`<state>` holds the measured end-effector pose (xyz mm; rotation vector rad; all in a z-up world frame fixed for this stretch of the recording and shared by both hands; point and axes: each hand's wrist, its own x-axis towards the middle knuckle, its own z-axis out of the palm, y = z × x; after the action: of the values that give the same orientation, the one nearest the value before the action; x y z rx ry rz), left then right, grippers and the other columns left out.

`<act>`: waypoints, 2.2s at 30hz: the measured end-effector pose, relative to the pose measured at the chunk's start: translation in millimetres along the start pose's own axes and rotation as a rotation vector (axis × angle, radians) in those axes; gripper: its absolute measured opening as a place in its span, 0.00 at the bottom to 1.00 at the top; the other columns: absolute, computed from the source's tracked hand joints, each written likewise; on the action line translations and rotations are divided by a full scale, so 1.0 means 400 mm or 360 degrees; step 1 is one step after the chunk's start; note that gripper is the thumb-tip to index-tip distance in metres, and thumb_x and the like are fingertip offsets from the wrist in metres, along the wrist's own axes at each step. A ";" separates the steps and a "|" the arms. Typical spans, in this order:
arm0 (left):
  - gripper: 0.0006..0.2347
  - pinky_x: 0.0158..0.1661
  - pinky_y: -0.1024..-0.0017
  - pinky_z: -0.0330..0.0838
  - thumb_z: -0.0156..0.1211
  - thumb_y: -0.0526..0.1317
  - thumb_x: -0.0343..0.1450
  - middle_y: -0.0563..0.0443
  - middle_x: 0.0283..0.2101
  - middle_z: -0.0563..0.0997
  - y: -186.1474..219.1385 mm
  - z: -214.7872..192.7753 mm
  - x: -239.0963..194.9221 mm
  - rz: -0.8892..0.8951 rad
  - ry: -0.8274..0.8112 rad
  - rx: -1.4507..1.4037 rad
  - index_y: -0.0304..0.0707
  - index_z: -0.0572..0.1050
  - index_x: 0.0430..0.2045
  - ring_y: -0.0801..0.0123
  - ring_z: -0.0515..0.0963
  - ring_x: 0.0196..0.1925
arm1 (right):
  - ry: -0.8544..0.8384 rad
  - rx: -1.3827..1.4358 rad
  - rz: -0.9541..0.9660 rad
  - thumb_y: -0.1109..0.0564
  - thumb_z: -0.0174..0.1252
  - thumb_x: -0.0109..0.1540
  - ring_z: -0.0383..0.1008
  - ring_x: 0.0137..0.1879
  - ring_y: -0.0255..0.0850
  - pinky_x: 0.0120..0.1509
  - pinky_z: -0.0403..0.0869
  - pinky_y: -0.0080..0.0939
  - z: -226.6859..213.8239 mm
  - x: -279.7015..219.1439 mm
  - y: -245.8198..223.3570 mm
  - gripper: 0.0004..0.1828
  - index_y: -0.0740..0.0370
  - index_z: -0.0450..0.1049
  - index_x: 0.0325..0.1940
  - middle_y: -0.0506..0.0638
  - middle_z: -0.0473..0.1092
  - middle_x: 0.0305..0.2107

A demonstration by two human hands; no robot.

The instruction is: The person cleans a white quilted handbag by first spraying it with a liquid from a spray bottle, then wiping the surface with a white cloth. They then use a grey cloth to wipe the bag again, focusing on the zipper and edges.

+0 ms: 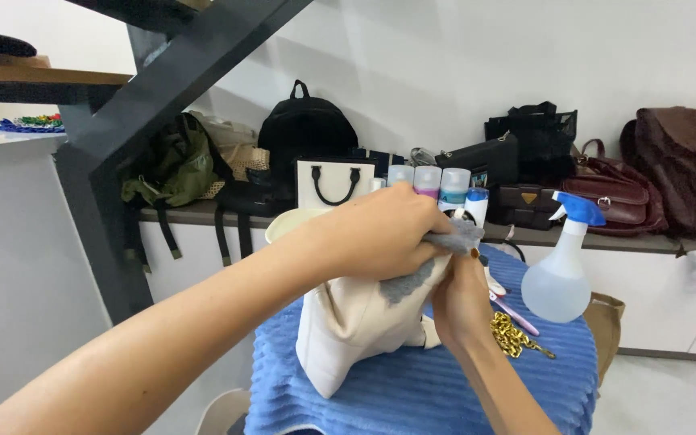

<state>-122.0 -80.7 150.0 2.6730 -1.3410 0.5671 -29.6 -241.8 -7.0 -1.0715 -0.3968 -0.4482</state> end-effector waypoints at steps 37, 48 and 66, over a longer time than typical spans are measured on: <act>0.18 0.30 0.47 0.65 0.36 0.48 0.78 0.37 0.24 0.75 0.043 0.090 -0.076 0.0152 0.0122 0.0190 0.36 0.75 0.41 0.44 0.73 0.25 | 0.0172 0.0627 0.0248 0.35 0.48 0.69 0.77 0.43 0.46 0.51 0.75 0.47 0.080 -0.044 -0.026 0.26 0.61 0.71 0.46 0.56 0.73 0.34; 0.21 0.72 0.44 0.48 0.48 0.41 0.78 0.35 0.69 0.69 -0.067 0.117 -0.256 0.0606 0.0539 0.0075 0.27 0.65 0.64 0.46 0.61 0.75 | 0.0587 0.0154 0.0241 0.35 0.41 0.67 0.78 0.52 0.45 0.57 0.77 0.46 0.107 -0.031 -0.059 0.30 0.59 0.71 0.59 0.56 0.77 0.47; 0.14 0.57 0.58 0.71 0.77 0.46 0.58 0.53 0.27 0.77 -0.209 0.244 -0.233 0.0279 0.1041 -0.0006 0.43 0.76 0.27 0.60 0.81 0.36 | 0.0354 -0.0161 0.0196 0.33 0.41 0.70 0.72 0.63 0.44 0.67 0.72 0.54 0.107 -0.039 -0.052 0.35 0.58 0.60 0.72 0.54 0.70 0.57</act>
<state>-78.9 16.1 31.6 2.0701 -1.3479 1.3061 -57.8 -209.5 18.7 -1.1239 -0.1113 -0.4757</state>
